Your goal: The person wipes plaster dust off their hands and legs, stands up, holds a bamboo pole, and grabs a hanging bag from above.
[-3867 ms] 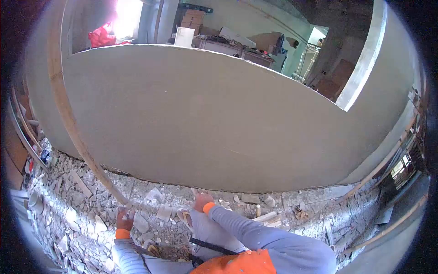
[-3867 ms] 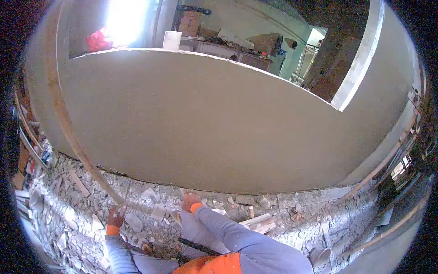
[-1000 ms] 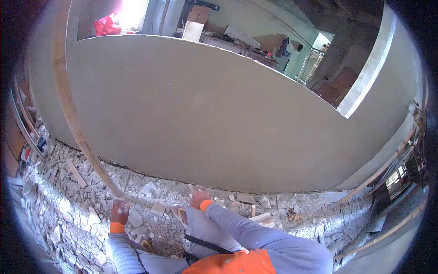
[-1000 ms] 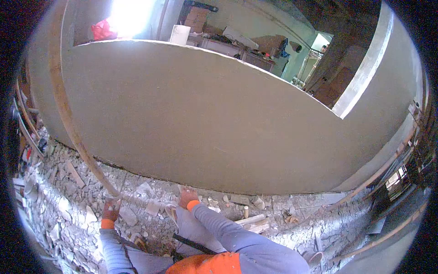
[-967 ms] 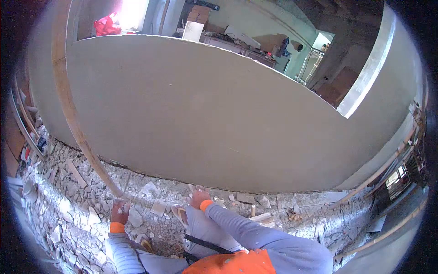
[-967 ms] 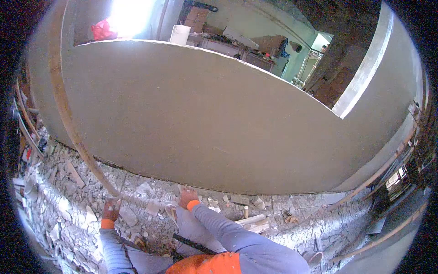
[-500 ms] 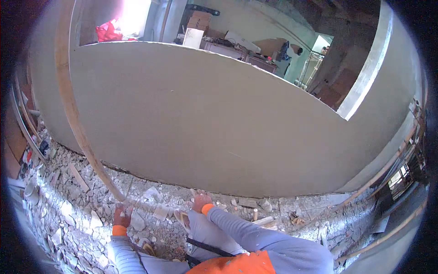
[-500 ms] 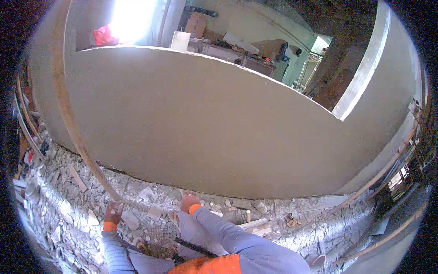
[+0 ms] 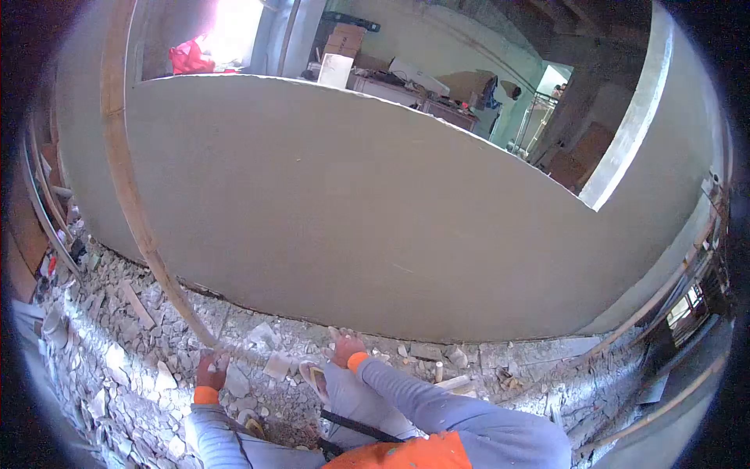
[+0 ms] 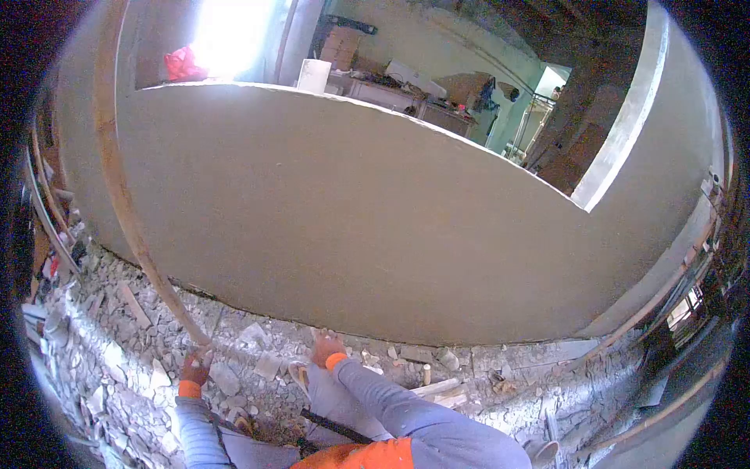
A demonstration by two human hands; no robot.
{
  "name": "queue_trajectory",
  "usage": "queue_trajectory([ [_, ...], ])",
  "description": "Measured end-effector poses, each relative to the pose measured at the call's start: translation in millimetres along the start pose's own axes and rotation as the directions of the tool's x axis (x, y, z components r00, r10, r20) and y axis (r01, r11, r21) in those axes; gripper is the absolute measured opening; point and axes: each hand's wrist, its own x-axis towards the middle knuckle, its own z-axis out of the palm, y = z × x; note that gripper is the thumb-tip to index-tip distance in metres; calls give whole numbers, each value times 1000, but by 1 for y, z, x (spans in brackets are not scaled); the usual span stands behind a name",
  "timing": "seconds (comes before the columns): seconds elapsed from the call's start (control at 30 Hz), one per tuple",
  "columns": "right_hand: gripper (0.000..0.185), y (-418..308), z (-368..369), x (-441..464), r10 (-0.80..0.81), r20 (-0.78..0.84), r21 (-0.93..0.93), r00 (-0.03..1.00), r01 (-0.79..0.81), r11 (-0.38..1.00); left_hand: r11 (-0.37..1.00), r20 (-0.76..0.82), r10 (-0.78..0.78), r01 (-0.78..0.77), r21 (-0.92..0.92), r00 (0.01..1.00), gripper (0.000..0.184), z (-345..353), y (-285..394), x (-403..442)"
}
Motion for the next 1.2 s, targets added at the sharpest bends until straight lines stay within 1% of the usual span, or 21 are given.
queue_trajectory([
  [0.07, 80, -3, -18, -7, -14, 80, -12, 997, 15, 1000, 1000, -1, -17, 17, -25, 1000, 21, 8, -11, 0],
  [0.13, 81, -1, -7, 0, 23, 143, -54, 989, -16, 998, 993, -74, -113, 111, -31, 991, 25, 10, -15, -6],
  [0.17, 82, -2, -3, 3, 35, 166, -89, 985, -21, 996, 982, -27, -81, 84, 166, 996, 33, 19, -29, 1],
  [0.2, 82, -5, -6, 3, 40, 167, -151, 985, -15, 988, 994, -44, -61, 64, 90, 997, 31, 21, -32, 0],
  [0.23, 81, -9, -11, 2, 25, 96, -86, 995, -17, 996, 999, -88, -34, 31, -32, 996, 30, 24, -34, 0],
  [0.27, 81, -13, -20, -1, 13, 35, -22, 999, -12, 1000, 979, -148, -12, -19, -201, 989, 29, 29, -39, -3],
  [0.3, 80, -13, -22, 0, 18, 23, -11, 1000, -18, 1000, 962, -195, -8, -46, -270, 981, 29, 28, -36, -5],
  [0.33, 79, -13, -23, -1, 32, 12, 2, 999, -32, 999, 1000, -59, -26, 25, -19, 998, 36, 1, 0, 1],
  [0.37, 78, -13, -24, -2, 15, 13, 17, 1000, -15, 1000, 992, -36, -126, 127, 23, 991, 37, 1, 4, 1],
  [0.4, 77, -13, -24, -9, 7, 27, 34, 1000, -8, 999, 998, -59, -61, 60, -17, 996, 38, 5, -7, -9],
  [0.47, 79, -16, -23, -12, 18, 19, 31, 1000, -19, 999, 988, -9, -139, 138, -67, 990, 39, 24, -29, -6],
  [0.5, 81, -18, -22, -13, 32, 7, 30, 999, -32, 999, 994, -42, -105, 103, -36, 994, 34, 25, -31, -8],
  [0.57, 78, -21, -20, -14, 36, -40, 47, 999, -34, 998, 999, -101, -24, 27, 26, 995, 24, 29, -30, -8],
  [0.6, 76, -21, -19, -14, 43, -65, 58, 997, -39, 998, 997, -91, -49, 53, 49, 995, 25, 32, -33, -6],
  [0.67, 76, -20, -20, -14, 39, -61, 40, 997, -37, 999, 991, -66, -97, 102, 88, 993, 29, 39, -37, -3],
  [0.77, 76, -21, -20, -14, 40, -64, 39, 997, -38, 999, 998, -106, -22, 29, 60, 994, 35, 21, -17, -6],
  [0.8, 76, -22, -20, -14, 43, -66, 43, 997, -40, 998, 995, -56, -92, 93, 23, 994, 36, 20, -19, -4],
  [0.9, 76, -24, -20, -14, 39, -70, 36, 997, -37, 999, 996, -122, -34, 44, 78, 992, 38, 20, -17, -5],
  [1.0, 76, -22, -18, -13, 32, -66, 39, 997, -29, 999, 997, -166, -65, 70, 22, 984, 37, 17, -13, -8],
  [1.1, 76, -25, -20, -13, 48, -49, 29, 998, -46, 999, 997, -172, -65, 70, 22, 983, 36, 18, -13, -7],
  [1.2, 75, -27, -24, -15, 40, -33, 33, 999, -39, 999, 994, -112, -70, 78, 71, 991, 35, 19, -15, -5],
])
